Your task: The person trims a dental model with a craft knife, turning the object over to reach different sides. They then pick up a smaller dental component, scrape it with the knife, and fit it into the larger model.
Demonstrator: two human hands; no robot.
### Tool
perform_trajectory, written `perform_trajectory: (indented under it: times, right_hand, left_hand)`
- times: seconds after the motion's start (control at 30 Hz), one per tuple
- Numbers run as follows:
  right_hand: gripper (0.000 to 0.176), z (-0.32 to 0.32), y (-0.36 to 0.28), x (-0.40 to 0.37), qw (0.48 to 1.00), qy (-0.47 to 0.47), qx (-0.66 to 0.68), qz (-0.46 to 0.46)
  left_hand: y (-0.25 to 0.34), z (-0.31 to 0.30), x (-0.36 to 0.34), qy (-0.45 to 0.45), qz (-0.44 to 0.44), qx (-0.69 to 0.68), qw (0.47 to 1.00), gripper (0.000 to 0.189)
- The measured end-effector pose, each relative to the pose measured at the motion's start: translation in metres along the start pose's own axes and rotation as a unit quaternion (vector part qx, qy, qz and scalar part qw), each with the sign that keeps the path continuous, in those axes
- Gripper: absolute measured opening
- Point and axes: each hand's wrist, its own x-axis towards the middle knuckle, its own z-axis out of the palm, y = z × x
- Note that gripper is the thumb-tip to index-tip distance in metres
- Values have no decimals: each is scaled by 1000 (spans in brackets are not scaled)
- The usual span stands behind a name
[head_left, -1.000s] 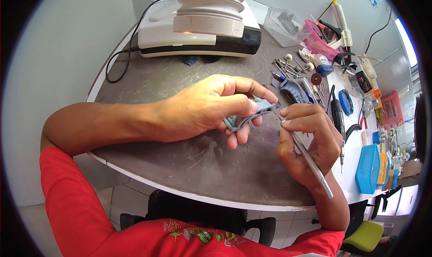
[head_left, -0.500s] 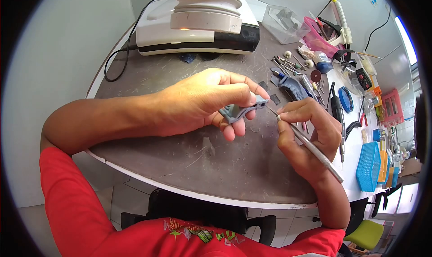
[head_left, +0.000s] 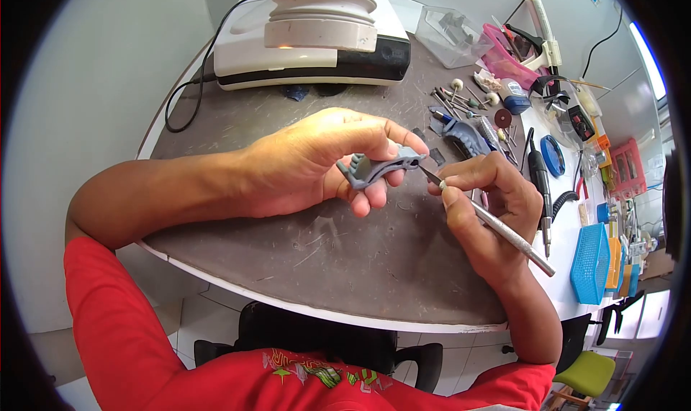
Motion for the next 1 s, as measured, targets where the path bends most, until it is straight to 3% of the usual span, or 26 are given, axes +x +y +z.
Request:
perform_trajectory:
  times: [0.4,1.0]
  right_hand:
    - [8,1,-11,-2,982,27,153,108]
    - [6,-1,-15,-6,990,13,117,75]
  left_hand:
    - [-6,-1,3,-65,48,-42,996,56]
    - [-15,3,4,-94,111,-19,989,53]
